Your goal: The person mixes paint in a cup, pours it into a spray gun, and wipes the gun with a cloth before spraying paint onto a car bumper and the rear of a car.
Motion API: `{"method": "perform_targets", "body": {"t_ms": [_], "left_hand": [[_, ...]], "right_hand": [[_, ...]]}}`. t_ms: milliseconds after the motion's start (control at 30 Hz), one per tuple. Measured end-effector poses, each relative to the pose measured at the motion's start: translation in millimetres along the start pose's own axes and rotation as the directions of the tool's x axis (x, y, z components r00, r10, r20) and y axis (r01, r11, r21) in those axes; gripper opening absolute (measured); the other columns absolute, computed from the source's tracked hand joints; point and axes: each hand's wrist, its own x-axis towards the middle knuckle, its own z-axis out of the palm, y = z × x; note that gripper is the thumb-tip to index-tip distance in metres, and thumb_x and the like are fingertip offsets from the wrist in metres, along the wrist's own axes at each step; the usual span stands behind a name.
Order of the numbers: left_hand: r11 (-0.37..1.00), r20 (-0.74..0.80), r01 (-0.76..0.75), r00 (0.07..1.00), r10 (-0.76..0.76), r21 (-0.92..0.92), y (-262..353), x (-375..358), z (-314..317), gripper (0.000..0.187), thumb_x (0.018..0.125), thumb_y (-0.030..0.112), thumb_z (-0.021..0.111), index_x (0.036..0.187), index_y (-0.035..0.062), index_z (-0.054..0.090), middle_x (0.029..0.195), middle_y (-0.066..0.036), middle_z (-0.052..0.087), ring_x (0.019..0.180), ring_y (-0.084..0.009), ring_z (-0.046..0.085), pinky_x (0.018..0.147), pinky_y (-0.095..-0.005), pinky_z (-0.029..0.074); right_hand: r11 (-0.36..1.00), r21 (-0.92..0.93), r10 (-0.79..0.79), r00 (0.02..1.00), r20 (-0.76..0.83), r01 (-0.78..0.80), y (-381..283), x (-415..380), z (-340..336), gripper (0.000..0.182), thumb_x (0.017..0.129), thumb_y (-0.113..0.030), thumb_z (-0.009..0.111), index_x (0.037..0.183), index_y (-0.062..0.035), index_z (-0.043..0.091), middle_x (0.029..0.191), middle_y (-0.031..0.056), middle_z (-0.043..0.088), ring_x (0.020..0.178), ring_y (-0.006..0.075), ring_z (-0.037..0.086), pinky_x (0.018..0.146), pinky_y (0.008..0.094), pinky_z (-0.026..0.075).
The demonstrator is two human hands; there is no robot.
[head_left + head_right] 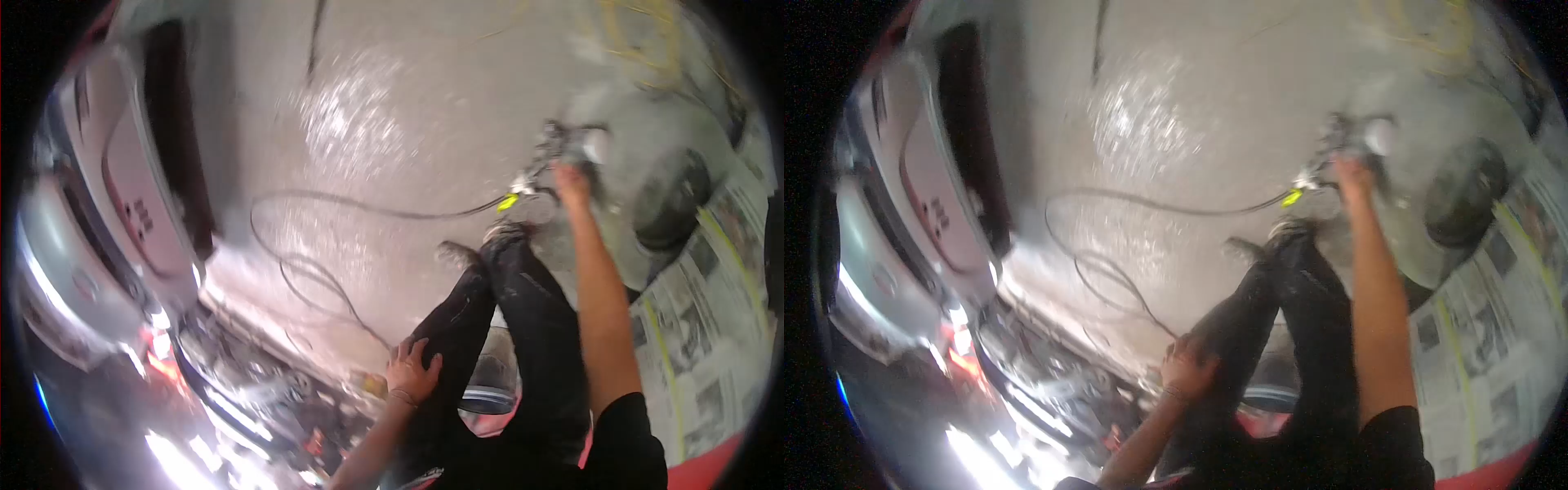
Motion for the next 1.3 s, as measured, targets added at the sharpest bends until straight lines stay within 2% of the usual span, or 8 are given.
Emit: {"method": "perform_targets", "body": {"t_ms": [233,400,600,767,867,1067,1200,1300], "left_hand": [[0.934,-0.213,0.047,0.968,-0.129,-0.353,-47.2,-3.6,16.6,0.043,0.090,0.036,0.075,0.128,0.0141,0.071,0.138,-0.011,0.065,0.126,-0.0373,0.062,0.106,-0.0518,0.051],[0.878,-0.149,0.075,0.975,-0.163,-0.473,-55.3,-28.0,36.4,0.044,0.094,0.042,0.071,0.129,0.0168,0.072,0.144,-0.009,0.064,0.136,-0.0363,0.056,0.110,-0.0534,0.048],[0.586,-0.448,-0.408,0.890,0.083,-0.700,-24.2,-51.1,37.2,0.033,0.094,0.023,0.071,0.123,0.0075,0.071,0.136,-0.015,0.068,0.124,-0.0357,0.065,0.109,-0.0466,0.050],[0.552,-0.655,-0.586,0.750,0.094,-0.592,-3.3,-91.8,-107.4,0.070,0.097,0.030,0.071,0.157,0.0055,0.045,0.157,-0.020,0.051,0.149,-0.0386,0.044,0.120,-0.0518,0.038],[0.420,-0.718,-0.692,0.684,0.124,-0.587,-31.1,-150.9,-198.6,0.059,0.099,0.028,0.070,0.148,0.0002,0.052,0.139,-0.025,0.063,0.129,-0.0436,0.060,0.108,-0.0498,0.048],[0.190,-0.941,-0.924,0.338,-0.003,-0.332,-96.1,-245.0,-312.1,0.035,0.100,0.018,0.067,0.127,-0.0011,0.058,0.114,-0.028,0.067,0.104,-0.0486,0.065,0.087,-0.0531,0.052],[0.115,-0.982,-0.975,0.184,-0.042,-0.188,-127.5,-305.3,-380.6,0.036,0.101,0.014,0.065,0.132,-0.0029,0.057,0.115,-0.028,0.068,0.104,-0.0483,0.066,0.090,-0.0492,0.053],[0.066,-0.993,-0.994,0.078,-0.085,-0.084,-128.4,-313.5,-417.1,0.040,0.100,0.009,0.062,0.137,-0.0031,0.056,0.120,-0.029,0.068,0.108,-0.0480,0.067,0.093,-0.0468,0.054]], "right_hand": [[0.889,0.399,0.173,0.971,0.164,-0.225,-16.7,62.5,42.4,0.048,0.101,-0.037,0.074,0.136,-0.0052,0.065,0.132,0.0092,0.073,0.115,0.0308,0.070,0.099,0.0413,0.060],[0.961,0.264,0.058,0.994,0.097,-0.082,-70.3,-25.1,27.4,0.039,0.101,-0.031,0.072,0.127,-0.0019,0.069,0.124,0.0101,0.076,0.105,0.0268,0.073,0.082,0.0410,0.066],[0.949,0.057,-0.315,0.945,0.091,0.311,-209.1,-269.4,-7.8,0.033,0.092,-0.030,0.075,0.103,0.0018,0.078,0.094,0.0138,0.076,0.085,0.0227,0.074,0.067,0.0384,0.058],[0.780,-0.143,-0.587,0.792,0.168,0.609,-340.2,-466.2,-41.4,0.035,0.092,-0.028,0.071,0.098,0.0063,0.074,0.091,0.0248,0.076,0.087,0.0437,0.073,0.085,0.0516,0.053],[0.715,-0.101,-0.678,0.722,0.140,0.691,-414.5,-562.9,-47.1,0.036,0.092,-0.028,0.072,0.097,0.0071,0.073,0.087,0.0251,0.074,0.085,0.0434,0.072,0.082,0.0506,0.054],[0.645,0.056,-0.732,0.594,0.334,0.763,-556.8,-765.0,-93.6,0.034,0.091,-0.031,0.077,0.096,0.0030,0.073,0.077,0.0098,0.070,0.073,0.0280,0.070,0.077,0.0457,0.054],[0.270,0.197,-0.876,0.156,0.456,0.942,-604.3,-829.8,-122.5,0.047,0.091,-0.025,0.079,0.131,-0.0016,0.067,0.113,0.0045,0.071,0.102,0.0129,0.065,0.092,0.0314,0.052],[0.256,0.495,-0.911,0.036,0.412,0.830,-621.3,-839.3,-108.0,0.064,0.093,-0.022,0.077,0.151,-0.0069,0.054,0.132,0.0050,0.064,0.115,0.0120,0.061,0.100,0.0307,0.050]]}}
